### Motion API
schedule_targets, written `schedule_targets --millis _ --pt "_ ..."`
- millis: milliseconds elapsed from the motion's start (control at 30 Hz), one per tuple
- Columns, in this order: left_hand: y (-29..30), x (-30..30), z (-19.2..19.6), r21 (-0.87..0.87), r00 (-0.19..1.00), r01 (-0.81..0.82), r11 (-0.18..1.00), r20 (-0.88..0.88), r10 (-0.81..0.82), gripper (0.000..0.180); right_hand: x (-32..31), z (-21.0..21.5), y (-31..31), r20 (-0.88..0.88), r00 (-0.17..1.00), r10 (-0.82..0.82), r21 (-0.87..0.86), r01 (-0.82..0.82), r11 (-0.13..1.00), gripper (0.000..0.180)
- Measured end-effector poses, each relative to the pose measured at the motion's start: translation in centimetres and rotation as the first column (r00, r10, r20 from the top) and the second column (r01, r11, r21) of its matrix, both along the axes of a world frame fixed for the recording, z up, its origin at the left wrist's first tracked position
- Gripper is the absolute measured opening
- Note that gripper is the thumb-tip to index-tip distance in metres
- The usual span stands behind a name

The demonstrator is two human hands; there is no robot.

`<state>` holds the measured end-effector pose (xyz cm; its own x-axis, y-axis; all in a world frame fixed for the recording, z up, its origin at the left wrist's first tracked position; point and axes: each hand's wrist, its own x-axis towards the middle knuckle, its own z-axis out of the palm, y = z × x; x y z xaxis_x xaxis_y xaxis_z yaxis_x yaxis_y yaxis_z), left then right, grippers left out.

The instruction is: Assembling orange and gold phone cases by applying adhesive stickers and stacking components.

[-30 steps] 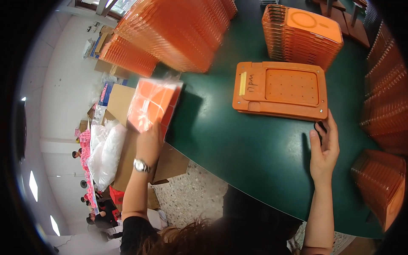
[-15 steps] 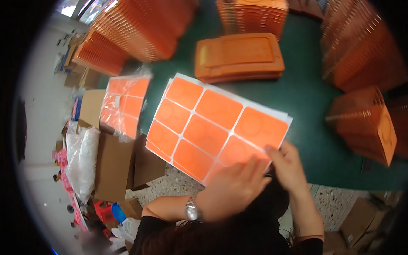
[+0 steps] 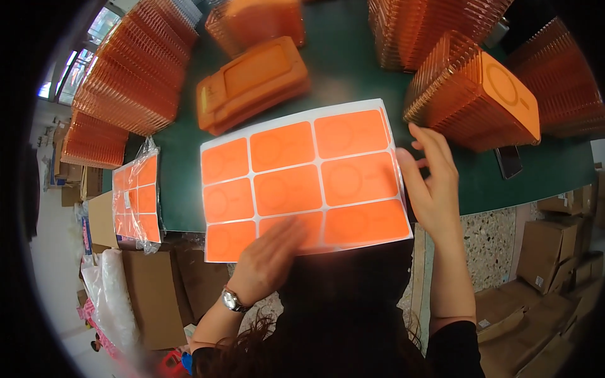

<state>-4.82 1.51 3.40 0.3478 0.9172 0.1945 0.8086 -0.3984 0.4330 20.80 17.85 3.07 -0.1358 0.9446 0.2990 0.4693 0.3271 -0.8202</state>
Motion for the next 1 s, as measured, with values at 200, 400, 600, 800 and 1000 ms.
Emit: schedule_targets --millis 200,400,600,800,1000 --pt "2.8 -0.6 4.1 0.039 0.959 -0.276 0.960 0.084 0.272 0.057 3.6 0.2 -5.2 0.313 0.851 0.421 0.128 -0.477 0.869 0.035" --pt "5.0 -1.1 4.5 0.027 0.991 -0.084 0.996 0.107 0.081 0.052 4.9 -1.3 -6.2 0.577 0.658 0.484 0.041 -0.615 0.788 0.056" --pt "3.7 0.2 3.8 -0.128 0.991 -0.057 0.990 0.115 0.072 0.033 5.0 -0.6 -6.0 0.596 0.648 0.474 0.139 -0.664 0.734 0.042" --pt "3.5 0.4 3.7 -0.071 0.997 0.068 0.995 -0.028 -0.071 0.025 4.3 0.3 -4.4 0.550 0.726 0.414 0.269 -0.623 0.735 0.023" --pt "5.0 -0.4 4.3 -0.231 0.995 0.032 0.972 0.103 -0.008 0.020 5.2 -1.1 -4.2 0.257 0.928 0.271 0.387 -0.356 0.851 0.041"
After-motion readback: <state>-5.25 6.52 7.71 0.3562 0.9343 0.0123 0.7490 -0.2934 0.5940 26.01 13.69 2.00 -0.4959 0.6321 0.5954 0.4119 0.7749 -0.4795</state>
